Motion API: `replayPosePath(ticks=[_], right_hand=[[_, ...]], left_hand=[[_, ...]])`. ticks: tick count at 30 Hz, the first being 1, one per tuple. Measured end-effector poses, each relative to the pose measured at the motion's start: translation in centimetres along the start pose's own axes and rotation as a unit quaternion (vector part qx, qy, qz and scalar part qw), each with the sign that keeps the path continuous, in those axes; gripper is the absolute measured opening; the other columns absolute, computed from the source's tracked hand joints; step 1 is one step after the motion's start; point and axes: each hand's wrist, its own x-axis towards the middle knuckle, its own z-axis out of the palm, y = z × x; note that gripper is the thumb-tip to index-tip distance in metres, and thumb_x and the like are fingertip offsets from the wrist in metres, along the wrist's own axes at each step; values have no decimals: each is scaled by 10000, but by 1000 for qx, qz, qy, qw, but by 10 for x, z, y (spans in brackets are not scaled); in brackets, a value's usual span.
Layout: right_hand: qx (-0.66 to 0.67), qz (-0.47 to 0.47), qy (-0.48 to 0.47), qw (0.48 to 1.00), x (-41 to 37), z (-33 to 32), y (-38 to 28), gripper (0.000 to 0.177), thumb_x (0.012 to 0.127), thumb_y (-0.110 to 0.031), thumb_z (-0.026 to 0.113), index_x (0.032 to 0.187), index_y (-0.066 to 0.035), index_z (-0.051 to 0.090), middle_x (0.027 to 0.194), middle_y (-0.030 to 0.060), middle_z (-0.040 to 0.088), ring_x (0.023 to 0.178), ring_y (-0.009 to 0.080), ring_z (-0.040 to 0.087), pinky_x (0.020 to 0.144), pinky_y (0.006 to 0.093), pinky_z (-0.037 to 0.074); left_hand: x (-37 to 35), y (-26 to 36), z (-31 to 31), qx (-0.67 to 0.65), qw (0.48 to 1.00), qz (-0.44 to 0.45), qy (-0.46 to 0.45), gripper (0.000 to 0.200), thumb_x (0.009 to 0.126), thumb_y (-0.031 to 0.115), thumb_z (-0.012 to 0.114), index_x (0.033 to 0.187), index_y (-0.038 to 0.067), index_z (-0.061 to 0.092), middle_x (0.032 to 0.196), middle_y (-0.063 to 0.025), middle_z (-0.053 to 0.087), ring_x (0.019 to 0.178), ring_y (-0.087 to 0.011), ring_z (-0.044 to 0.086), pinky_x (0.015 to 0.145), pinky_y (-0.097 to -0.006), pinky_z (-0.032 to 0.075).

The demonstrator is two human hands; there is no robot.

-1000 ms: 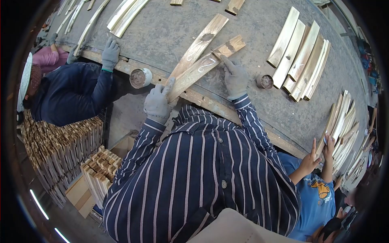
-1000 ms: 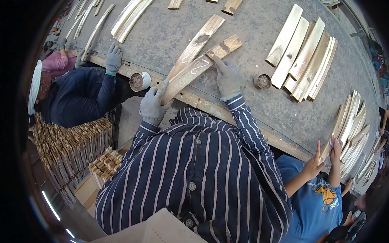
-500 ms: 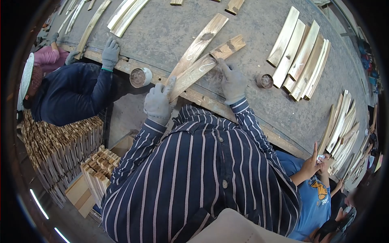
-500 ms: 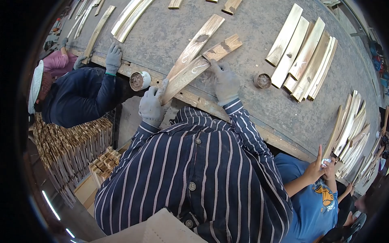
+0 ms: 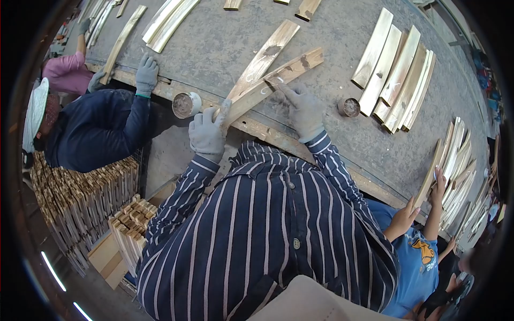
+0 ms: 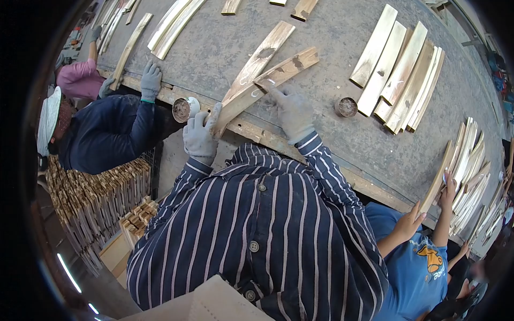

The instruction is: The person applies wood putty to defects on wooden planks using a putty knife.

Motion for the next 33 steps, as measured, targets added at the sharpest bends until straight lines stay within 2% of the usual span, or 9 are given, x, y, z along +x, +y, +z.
replayPosePath(ticks=[2, 5, 7, 14, 20, 25, 27, 31, 33], right_hand=[[118, 34, 21, 992, -4, 9, 12, 392, 795, -103, 576, 1154, -250, 627, 846, 53, 606, 703, 266, 612, 612, 373, 489], [118, 66, 107, 985, -7, 8, 28, 384, 784, -88, 583, 1133, -238, 641, 853, 64, 614, 717, 272, 612, 609, 374, 486], [79, 97, 104, 987, -10, 6, 33, 407, 782, -58, 560, 1144, -228, 636, 879, 62, 620, 721, 274, 612, 614, 373, 487], [16, 17, 113, 993, -2, 18, 30, 434, 788, -54, 556, 1191, -207, 608, 915, 64, 621, 764, 266, 621, 634, 361, 495], [-88, 39, 85, 992, -22, 7, 25, 403, 824, -70, 519, 1184, -229, 605, 919, 25, 585, 733, 200, 601, 582, 326, 497], [-114, 45, 76, 990, 5, -16, 19, 351, 832, -89, 518, 1142, -217, 619, 906, 25, 589, 722, 209, 611, 579, 321, 503], [-164, 24, 1, 986, 18, -18, 13, 331, 830, -98, 515, 1121, -213, 624, 881, 31, 586, 735, 215, 618, 586, 326, 507], [-177, -23, 1, 984, 17, -32, 5, 318, 831, -102, 504, 1106, -206, 623, 854, 40, 570, 742, 218, 625, 588, 329, 510], [-103, 16, -93, 990, 10, -47, 9, 316, 808, -102, 546, 1090, -199, 650, 869, 57, 618, 777, 231, 634, 612, 336, 515]], left_hand=[[2, 2, -2, -27, 999, -6, -24, 712, 681, 219, 688, 1354, 296, 469, 975, -2, 529, 824, -212, 520, 687, -360, 418], [7, 7, -3, -54, 997, -11, -55, 770, 648, 215, 716, 1367, 294, 453, 979, -6, 526, 834, -218, 521, 694, -358, 420], [11, 13, -4, -55, 996, -12, -65, 773, 654, 210, 713, 1374, 291, 444, 976, -12, 520, 849, -221, 519, 700, -356, 420], [17, 22, -14, -39, 996, -18, -79, 789, 654, 217, 720, 1384, 291, 430, 981, -18, 518, 867, -219, 515, 711, -353, 419], [18, 18, -12, -27, 997, -9, -68, 758, 679, 197, 689, 1383, 308, 430, 1003, -16, 526, 857, -219, 514, 712, -354, 414], [17, 13, 1, 27, 999, 25, 16, 643, 748, 146, 581, 1354, 326, 467, 982, -2, 541, 822, -209, 518, 701, -349, 412], [18, 12, 2, 42, 998, 31, 31, 628, 754, 143, 572, 1348, 325, 474, 981, 0, 543, 818, -206, 519, 697, -349, 412], [18, 10, 7, 60, 997, 39, 42, 623, 741, 162, 605, 1334, 313, 490, 988, -7, 546, 815, -205, 523, 694, -345, 416], [20, 10, 2, 7, 1000, 25, 11, 640, 724, 169, 639, 1334, 296, 491, 1004, -19, 557, 834, -223, 544, 715, -351, 433]])
